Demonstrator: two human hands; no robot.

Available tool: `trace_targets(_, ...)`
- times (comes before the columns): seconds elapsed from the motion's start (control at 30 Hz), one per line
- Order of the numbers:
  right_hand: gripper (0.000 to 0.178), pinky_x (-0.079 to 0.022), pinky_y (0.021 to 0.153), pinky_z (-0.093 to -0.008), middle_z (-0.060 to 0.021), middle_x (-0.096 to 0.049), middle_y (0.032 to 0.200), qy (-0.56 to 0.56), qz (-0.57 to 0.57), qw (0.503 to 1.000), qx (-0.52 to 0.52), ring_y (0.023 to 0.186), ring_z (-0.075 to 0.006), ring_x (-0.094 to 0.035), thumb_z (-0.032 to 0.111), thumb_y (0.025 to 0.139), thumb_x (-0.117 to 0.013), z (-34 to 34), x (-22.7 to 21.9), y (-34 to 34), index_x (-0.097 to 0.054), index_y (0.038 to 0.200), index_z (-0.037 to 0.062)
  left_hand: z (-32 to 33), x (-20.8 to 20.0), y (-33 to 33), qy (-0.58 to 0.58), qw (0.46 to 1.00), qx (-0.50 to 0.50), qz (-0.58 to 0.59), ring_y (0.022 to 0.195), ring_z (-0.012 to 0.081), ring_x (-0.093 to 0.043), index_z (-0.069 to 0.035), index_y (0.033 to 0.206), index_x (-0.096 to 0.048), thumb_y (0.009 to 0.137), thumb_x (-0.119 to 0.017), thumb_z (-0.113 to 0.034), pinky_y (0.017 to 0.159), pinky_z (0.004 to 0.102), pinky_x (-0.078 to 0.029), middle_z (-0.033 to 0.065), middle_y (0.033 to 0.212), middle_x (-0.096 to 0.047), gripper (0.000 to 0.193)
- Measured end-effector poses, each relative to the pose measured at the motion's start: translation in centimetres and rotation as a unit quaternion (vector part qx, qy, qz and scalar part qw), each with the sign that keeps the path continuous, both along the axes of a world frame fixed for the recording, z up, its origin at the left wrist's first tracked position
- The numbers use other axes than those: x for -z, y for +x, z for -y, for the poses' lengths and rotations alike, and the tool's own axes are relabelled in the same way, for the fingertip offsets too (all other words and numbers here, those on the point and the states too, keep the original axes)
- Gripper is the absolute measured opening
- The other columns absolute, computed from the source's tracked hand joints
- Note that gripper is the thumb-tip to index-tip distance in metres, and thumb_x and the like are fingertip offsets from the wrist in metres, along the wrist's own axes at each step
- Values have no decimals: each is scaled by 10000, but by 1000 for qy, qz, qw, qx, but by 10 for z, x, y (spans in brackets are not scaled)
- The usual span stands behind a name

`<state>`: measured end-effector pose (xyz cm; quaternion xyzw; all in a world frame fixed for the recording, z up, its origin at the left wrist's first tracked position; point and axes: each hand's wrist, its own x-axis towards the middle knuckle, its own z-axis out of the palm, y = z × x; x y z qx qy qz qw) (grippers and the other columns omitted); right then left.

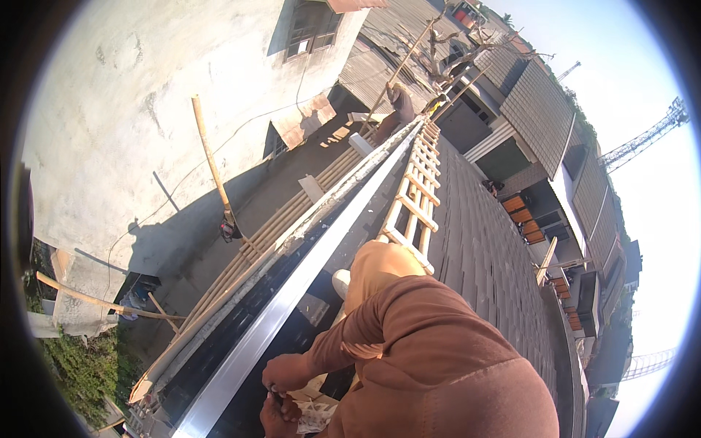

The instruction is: The person installs metal flashing and roof tiles on the edge of a roof using a small axe and nails.

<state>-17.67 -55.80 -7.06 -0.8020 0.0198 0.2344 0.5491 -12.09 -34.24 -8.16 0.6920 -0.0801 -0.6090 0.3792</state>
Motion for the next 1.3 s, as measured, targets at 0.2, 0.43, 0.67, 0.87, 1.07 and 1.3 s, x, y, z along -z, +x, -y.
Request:
trace_targets(0.2,189,-556,771,-460,-143,-741,869,4,101,995,-10,886,-364,-715,192,813,-694,-6,13,1,-751,921,48,19,-50,15,-54,988,97,110,885,375,-664,-23,1090,-644,1046,-504,-306,768,476,-487,233,906,-651,319)
trace_targets(0.43,183,-562,745,-471,-164,-736,859,-33,89,993,-75,874,-380,-715,189,807,-719,-6,5,6,-749,889,27,6,-29,18,-6,956,-148,-254,938,461,-629,-7,1095,-656,1048,-479,-247,805,486,-499,280,947,-656,302)
trace_targets(0.67,218,-574,745,-471,-196,-732,843,-68,73,983,-152,854,-391,-721,184,803,-712,-7,-13,13,-753,887,-13,43,-108,23,-40,941,267,204,857,395,-654,-6,1103,-663,1040,-518,-243,758,469,-507,238,898,-682,286)
trace_targets(0.87,241,-570,774,-487,-222,-721,855,-54,113,989,-82,879,-413,-716,193,838,-698,0,-46,23,-707,864,-46,78,-144,55,-56,919,311,235,830,355,-660,-6,1102,-671,1032,-542,-251,743,462,-506,212,884,-692,286)
trace_targets(1.07,300,-565,774,-493,-243,-721,904,-62,89,993,50,896,-423,-712,246,890,-680,36,-84,35,-692,907,-53,134,-189,103,-98,887,353,281,804,316,-666,-6,1100,-678,1024,-567,-260,728,454,-505,186,869,-702,288)
trace_targets(1.3,337,-555,748,-476,-207,-725,823,-45,49,976,207,844,-408,-714,276,953,-609,78,-80,41,-698,851,-33,178,-184,141,-46,907,354,223,813,228,-672,-9,1017,-719,999,-620,-277,708,407,-504,142,872,-713,287)
